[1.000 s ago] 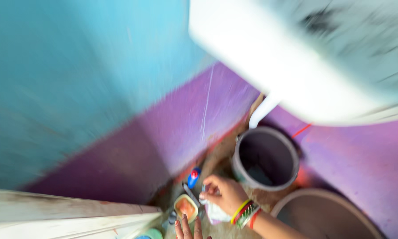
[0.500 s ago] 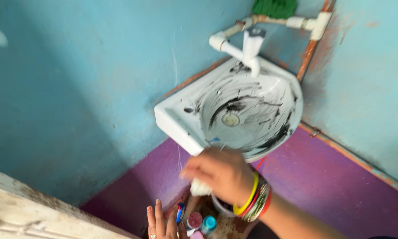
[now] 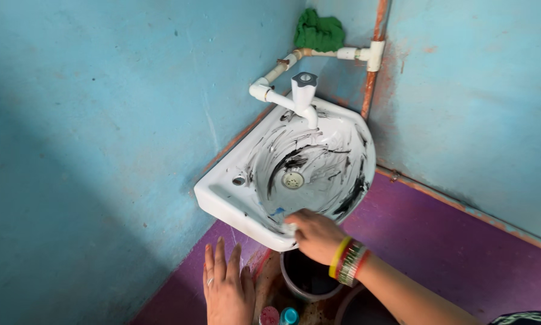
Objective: The person cleans a wall-mounted white sink in a small room. They pour water from a green cup into a bucket, then use a blue bottle to apply liquid to the sink. The person scrubs the sink basin and faucet area with their hand and a cloth, repeatedly rinsing and wiping the surface.
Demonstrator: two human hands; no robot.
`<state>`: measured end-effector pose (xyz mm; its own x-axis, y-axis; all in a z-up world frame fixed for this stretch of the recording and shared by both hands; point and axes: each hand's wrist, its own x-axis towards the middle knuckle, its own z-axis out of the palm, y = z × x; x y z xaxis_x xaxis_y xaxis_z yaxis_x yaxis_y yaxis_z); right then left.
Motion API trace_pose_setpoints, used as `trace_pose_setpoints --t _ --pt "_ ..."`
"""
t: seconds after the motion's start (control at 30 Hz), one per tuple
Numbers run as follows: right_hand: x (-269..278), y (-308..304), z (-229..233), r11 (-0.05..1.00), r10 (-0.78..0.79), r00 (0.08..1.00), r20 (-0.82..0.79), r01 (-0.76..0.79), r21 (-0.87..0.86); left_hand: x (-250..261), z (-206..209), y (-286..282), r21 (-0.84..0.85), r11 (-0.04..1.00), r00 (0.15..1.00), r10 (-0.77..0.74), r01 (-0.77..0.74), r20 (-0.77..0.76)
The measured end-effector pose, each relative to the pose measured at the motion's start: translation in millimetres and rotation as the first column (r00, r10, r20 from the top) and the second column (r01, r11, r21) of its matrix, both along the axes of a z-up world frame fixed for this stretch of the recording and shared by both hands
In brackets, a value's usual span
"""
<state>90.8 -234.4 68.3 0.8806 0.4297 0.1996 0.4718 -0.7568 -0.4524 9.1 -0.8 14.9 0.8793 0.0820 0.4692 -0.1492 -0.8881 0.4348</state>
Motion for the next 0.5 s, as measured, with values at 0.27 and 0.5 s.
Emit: trace_pose_setpoints --t 0.27,0.5 --pt "43.5 -46.4 32.7 0.983 0.053 0.936 -0.348 -0.111 -0.148 28.3 38.7 5.7 -0.002 0.988 0.981 -0.157 0.157 -0.112" --pt "17.6 -22.7 17.3 0.998 0.053 0.966 -0.253 -0.043 0.043 35.5 41.1 15.1 0.064 0.985 0.981 -0.152 0.160 -0.119"
